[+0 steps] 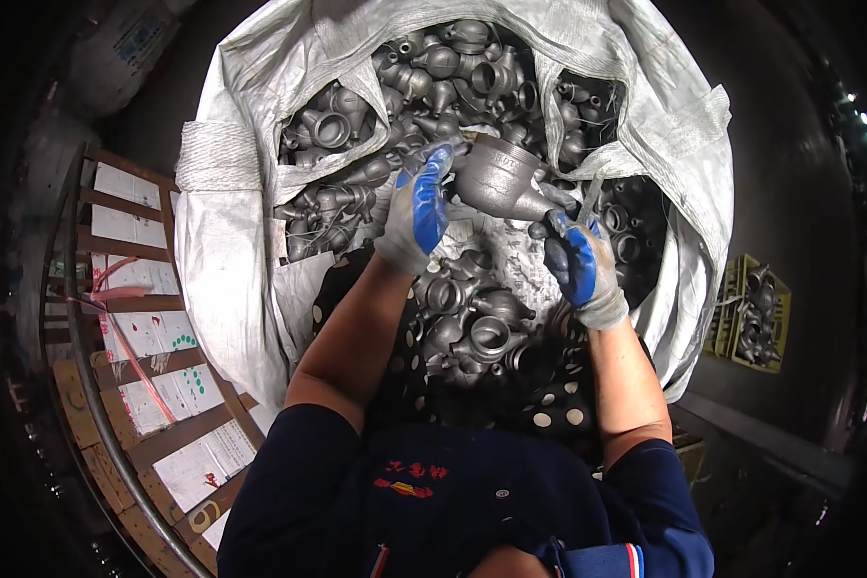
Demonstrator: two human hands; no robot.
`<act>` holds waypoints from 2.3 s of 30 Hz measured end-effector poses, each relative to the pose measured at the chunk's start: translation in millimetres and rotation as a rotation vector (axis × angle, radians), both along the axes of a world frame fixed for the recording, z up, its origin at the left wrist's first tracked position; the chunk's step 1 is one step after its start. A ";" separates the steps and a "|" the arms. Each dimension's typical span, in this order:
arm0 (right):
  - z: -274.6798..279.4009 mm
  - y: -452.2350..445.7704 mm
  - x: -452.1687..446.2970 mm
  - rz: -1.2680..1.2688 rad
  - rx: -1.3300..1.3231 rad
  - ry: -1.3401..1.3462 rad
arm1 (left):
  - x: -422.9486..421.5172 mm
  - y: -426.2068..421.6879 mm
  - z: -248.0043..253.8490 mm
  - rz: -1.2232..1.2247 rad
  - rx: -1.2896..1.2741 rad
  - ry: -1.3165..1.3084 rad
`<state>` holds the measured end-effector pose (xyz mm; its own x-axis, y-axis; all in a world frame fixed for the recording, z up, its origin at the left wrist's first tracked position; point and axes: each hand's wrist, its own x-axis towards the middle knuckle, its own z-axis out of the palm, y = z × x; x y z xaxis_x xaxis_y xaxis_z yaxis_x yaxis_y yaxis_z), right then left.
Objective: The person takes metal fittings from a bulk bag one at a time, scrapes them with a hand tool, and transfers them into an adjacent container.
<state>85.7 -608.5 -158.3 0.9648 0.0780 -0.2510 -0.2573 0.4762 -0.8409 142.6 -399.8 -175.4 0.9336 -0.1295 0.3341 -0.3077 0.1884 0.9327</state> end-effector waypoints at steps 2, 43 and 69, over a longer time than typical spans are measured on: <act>-14.4 -4.6 0.2 0.007 0.052 0.026 | 14.9 2.4 -22.3 0.053 0.048 -0.032; -15.7 -15.6 9.2 -0.053 -0.228 0.118 | 3.5 -0.9 -3.9 -0.089 -0.217 0.458; -23.4 -0.9 -6.6 0.079 -0.498 -0.420 | -26.3 10.1 1.3 -0.087 -0.566 0.521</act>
